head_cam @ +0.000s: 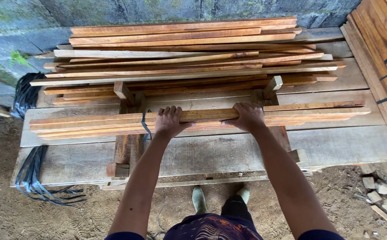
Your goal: Tying several thin wood planks together with black plastic strips.
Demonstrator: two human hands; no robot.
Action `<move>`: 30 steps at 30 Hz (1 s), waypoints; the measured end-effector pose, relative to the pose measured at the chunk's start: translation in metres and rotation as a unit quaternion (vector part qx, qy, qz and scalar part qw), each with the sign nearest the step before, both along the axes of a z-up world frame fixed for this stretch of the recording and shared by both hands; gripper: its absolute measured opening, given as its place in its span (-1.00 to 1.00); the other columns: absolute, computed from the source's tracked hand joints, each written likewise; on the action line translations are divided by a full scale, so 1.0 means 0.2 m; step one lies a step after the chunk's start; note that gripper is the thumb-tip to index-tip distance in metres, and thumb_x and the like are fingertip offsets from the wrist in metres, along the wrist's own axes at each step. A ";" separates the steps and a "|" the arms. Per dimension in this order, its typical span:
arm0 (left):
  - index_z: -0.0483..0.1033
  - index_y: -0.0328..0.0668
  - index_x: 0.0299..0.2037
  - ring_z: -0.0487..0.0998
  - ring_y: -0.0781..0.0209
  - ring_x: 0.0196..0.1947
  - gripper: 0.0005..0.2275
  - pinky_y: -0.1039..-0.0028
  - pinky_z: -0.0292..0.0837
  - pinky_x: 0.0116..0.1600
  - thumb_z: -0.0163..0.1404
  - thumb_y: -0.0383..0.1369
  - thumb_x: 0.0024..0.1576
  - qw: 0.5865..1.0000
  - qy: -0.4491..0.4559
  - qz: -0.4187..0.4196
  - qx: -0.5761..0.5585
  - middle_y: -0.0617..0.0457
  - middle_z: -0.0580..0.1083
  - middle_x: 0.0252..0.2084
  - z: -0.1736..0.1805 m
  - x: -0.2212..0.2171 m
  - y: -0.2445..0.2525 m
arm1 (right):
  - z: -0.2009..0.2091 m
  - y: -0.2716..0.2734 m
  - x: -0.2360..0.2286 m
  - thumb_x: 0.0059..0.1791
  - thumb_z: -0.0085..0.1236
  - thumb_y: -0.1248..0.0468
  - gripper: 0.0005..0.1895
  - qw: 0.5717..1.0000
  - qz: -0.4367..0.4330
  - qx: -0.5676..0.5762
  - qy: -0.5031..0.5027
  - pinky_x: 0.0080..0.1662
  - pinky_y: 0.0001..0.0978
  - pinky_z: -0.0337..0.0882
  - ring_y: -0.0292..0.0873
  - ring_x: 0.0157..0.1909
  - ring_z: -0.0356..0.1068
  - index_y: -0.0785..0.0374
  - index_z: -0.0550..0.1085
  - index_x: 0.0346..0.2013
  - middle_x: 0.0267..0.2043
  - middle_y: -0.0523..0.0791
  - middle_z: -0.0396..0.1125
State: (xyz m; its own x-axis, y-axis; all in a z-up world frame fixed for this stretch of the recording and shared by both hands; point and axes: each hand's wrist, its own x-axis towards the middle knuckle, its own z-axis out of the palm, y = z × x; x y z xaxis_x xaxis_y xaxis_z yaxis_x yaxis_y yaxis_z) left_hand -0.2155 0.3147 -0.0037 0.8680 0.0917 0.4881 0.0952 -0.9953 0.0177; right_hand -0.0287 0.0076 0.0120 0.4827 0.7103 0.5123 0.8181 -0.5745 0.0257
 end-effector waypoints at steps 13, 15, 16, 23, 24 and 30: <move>0.47 -0.08 -0.28 0.66 0.00 -0.29 -0.31 0.13 0.53 -0.17 -0.02 0.44 -0.11 0.997 0.051 0.017 -0.051 0.00 0.55 -0.38 -0.04 0.24 0.15 | 0.07 0.15 0.19 -0.24 0.13 -0.55 -0.21 0.980 -0.034 -0.129 0.150 0.01 -0.13 0.50 -0.02 -0.05 0.56 -0.02 0.50 -0.09 -0.15 -0.16 0.48; 0.51 -0.05 -0.18 0.62 -0.01 -0.11 -0.36 0.10 0.53 -0.11 0.13 0.36 -0.15 0.997 0.029 0.002 -0.066 0.05 0.52 -0.24 -0.01 0.31 0.18 | 0.00 0.19 0.28 -0.18 0.13 -0.51 -0.25 0.987 -0.003 -0.101 0.128 0.09 -0.09 0.45 0.00 0.01 0.55 0.03 0.54 -0.12 -0.14 -0.10 0.51; 0.51 -0.05 -0.18 0.62 -0.01 -0.11 -0.36 0.10 0.53 -0.11 0.13 0.36 -0.15 0.998 0.025 0.003 -0.063 0.05 0.52 -0.24 -0.04 0.36 0.23 | -0.01 0.22 0.32 -0.18 0.13 -0.51 -0.25 0.987 -0.002 -0.098 0.125 0.09 -0.09 0.45 0.00 0.01 0.55 0.03 0.54 -0.12 -0.14 -0.10 0.51; 0.54 0.02 -0.31 0.62 0.07 -0.13 -0.44 0.21 0.48 -0.01 -0.05 0.35 0.03 0.983 0.116 0.041 -0.133 0.05 0.54 -0.34 -0.15 0.40 0.26 | -0.24 0.25 0.42 0.00 -0.18 -0.48 -0.29 0.955 -0.034 -0.197 0.218 0.14 -0.09 0.37 -0.05 0.08 0.51 0.02 0.52 -0.10 -0.12 -0.09 0.52; 0.56 -0.02 -0.25 0.62 -0.02 -0.01 -0.45 0.15 0.46 0.09 -0.15 0.30 0.17 0.927 0.257 0.096 -0.255 -0.03 0.58 -0.30 -0.15 0.38 0.26 | -0.33 0.26 0.44 0.09 -0.31 -0.42 -0.31 0.933 -0.055 -0.213 0.285 0.17 -0.04 0.36 0.00 0.10 0.51 0.04 0.51 -0.09 -0.12 -0.06 0.52; 0.52 0.06 -0.38 0.66 0.00 -0.23 -0.44 0.18 0.50 -0.09 -0.23 0.35 0.12 0.920 0.301 0.116 -0.224 0.03 0.57 -0.38 -0.21 0.44 0.32 | -0.19 0.29 0.44 0.06 -0.18 -0.40 -0.38 0.917 -0.078 -0.205 0.334 0.02 -0.13 0.42 -0.06 -0.08 0.56 -0.01 0.57 -0.28 -0.28 -0.13 0.54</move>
State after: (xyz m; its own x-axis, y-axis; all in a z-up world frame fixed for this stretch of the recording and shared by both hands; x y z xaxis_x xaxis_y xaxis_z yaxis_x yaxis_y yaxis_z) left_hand -0.1269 0.3789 -0.0457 0.9000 0.3837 -0.2067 0.4313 -0.8525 0.2952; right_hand 0.0591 0.0652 -0.0267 0.7039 0.6723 -0.2292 0.6382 -0.7403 -0.2113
